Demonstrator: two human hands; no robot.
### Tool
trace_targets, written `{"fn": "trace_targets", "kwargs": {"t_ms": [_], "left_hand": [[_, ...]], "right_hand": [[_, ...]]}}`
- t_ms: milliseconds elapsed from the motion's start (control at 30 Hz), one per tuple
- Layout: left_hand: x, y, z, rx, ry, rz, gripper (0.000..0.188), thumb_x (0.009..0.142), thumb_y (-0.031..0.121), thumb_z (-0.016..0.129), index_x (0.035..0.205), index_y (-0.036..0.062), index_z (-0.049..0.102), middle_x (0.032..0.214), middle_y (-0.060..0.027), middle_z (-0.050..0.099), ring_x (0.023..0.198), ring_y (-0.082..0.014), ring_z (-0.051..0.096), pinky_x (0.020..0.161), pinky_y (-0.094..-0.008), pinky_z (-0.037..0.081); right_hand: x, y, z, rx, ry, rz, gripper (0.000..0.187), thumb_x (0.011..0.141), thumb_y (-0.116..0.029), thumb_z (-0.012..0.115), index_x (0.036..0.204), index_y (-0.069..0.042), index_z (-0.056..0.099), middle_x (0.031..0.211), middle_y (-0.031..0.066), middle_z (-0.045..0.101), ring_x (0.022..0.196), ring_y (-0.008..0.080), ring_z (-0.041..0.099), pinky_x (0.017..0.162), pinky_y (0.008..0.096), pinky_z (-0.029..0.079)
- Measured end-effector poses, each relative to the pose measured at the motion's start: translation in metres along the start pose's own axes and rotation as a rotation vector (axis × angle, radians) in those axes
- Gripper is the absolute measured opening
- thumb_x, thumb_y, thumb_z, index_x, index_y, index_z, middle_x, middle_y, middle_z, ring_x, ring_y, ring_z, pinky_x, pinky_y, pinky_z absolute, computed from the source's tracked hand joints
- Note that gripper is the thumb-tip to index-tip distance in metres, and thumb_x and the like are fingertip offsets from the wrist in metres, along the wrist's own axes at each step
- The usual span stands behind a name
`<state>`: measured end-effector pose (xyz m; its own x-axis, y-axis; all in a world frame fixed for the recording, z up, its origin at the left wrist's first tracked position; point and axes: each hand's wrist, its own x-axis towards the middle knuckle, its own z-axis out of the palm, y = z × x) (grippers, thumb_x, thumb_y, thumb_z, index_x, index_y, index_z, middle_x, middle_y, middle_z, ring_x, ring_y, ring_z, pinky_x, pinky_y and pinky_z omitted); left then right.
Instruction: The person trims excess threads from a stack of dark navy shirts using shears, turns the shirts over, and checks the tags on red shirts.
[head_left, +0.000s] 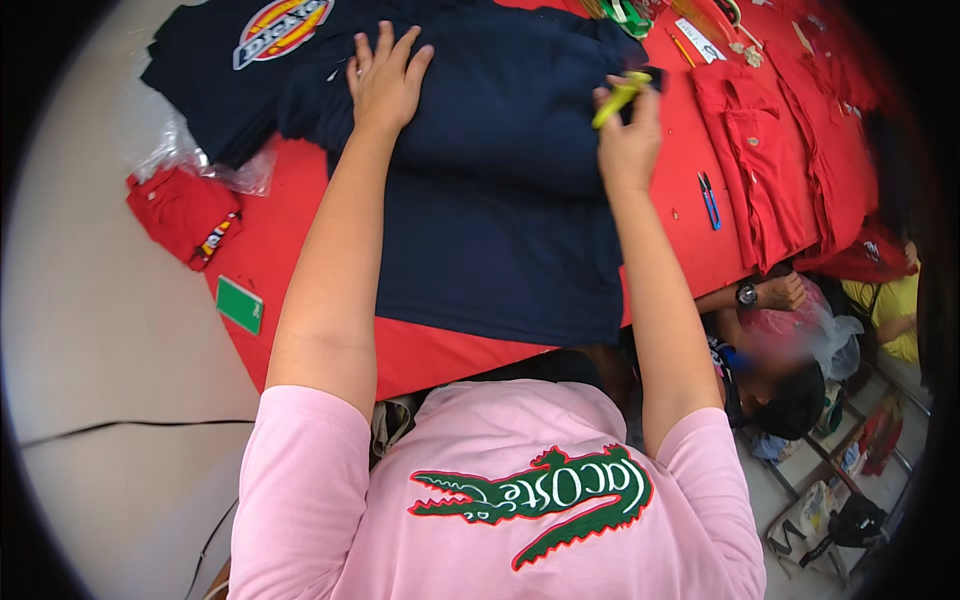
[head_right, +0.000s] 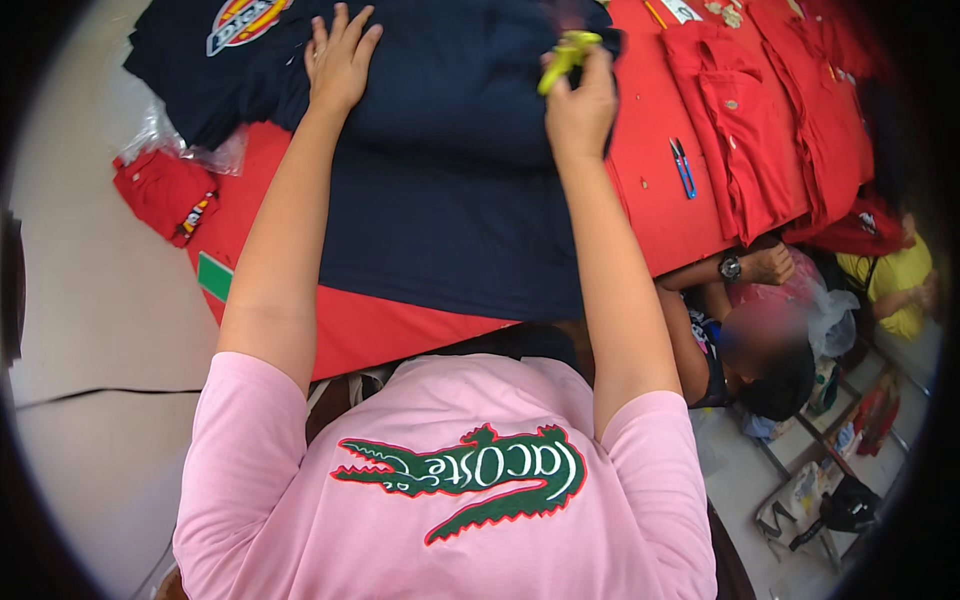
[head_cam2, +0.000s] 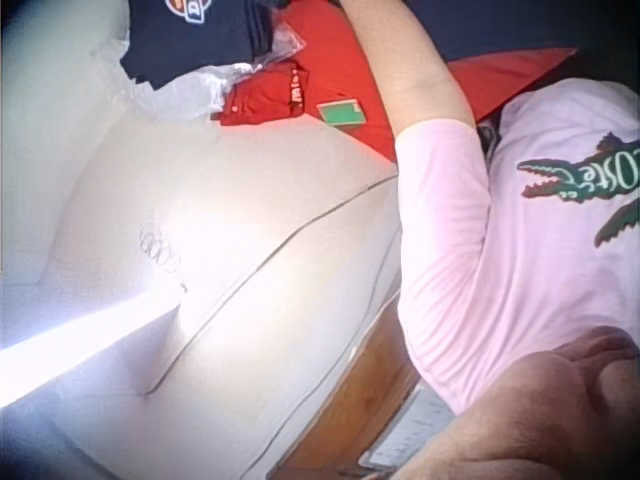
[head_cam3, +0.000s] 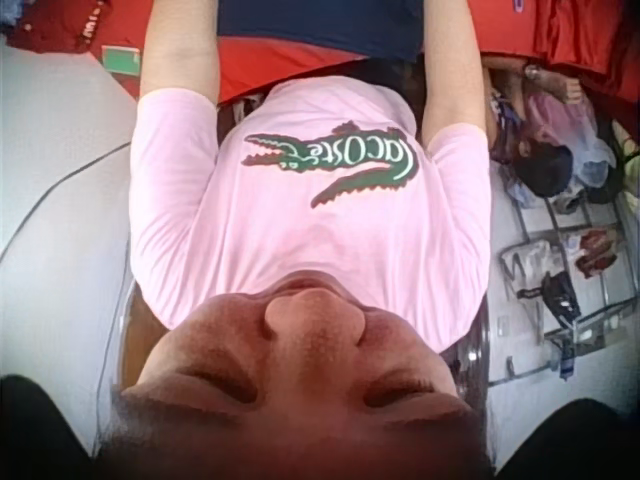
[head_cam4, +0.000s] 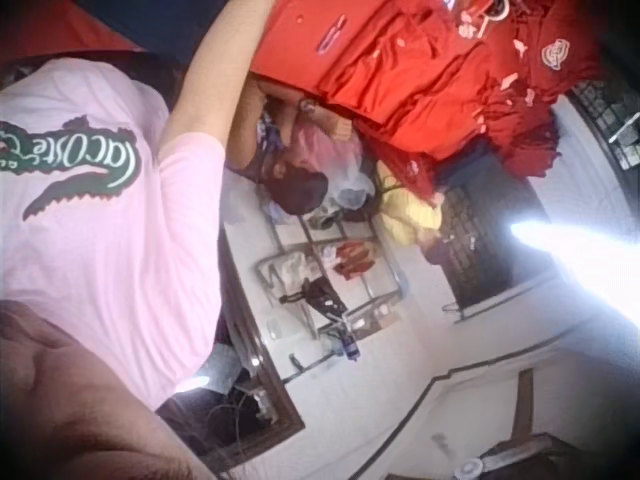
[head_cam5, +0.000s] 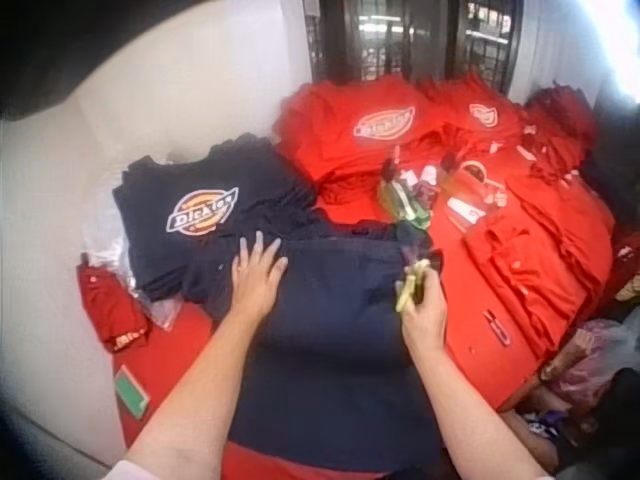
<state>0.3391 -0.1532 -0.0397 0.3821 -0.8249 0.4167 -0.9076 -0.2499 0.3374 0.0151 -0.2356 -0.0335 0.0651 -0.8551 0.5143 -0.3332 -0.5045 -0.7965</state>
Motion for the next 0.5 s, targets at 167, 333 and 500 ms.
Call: {"fn": "trace_targets", "kwargs": {"t_ms": [167, 333, 500], "left_hand": [[-0.004, 0.027, 0.000, 0.091, -0.016, 0.038, 0.058, 0.109, 0.048, 0.048, 0.160, 0.0196, 0.049, 0.173, -0.0155, 0.030, 0.161, -0.0427, 0.020, 0.128, -0.0553, 0.019], [0.000, -0.021, -0.025, -0.367, -0.170, 0.027, 0.052, 0.106, 0.047, 0.058, 0.152, 0.0231, 0.060, 0.168, -0.0158, 0.042, 0.161, -0.0370, 0.025, 0.129, -0.0485, 0.018], [-0.093, -0.041, -0.149, -0.873, -0.206, -0.374, 0.041, 0.108, 0.027, 0.060, 0.139, 0.0007, 0.067, 0.132, -0.0103, 0.073, 0.129, -0.0198, 0.065, 0.107, -0.0346, 0.050]], "right_hand": [[-0.016, 0.025, -0.006, -0.264, -0.109, -0.053, 0.054, 0.090, -0.020, 0.078, 0.137, -0.001, 0.058, 0.129, 0.0215, 0.068, 0.122, 0.0432, 0.061, 0.104, 0.0503, 0.048], [0.010, -0.009, -0.018, 0.074, -0.340, 0.194, 0.060, 0.093, -0.020, 0.078, 0.143, 0.005, 0.056, 0.138, 0.0187, 0.067, 0.131, 0.0289, 0.063, 0.111, 0.0398, 0.047], [-0.046, -0.025, -0.124, 0.196, -0.228, 0.231, 0.049, 0.103, 0.001, 0.061, 0.150, 0.010, 0.049, 0.148, 0.0211, 0.060, 0.136, 0.0272, 0.059, 0.116, 0.0399, 0.048]]}}
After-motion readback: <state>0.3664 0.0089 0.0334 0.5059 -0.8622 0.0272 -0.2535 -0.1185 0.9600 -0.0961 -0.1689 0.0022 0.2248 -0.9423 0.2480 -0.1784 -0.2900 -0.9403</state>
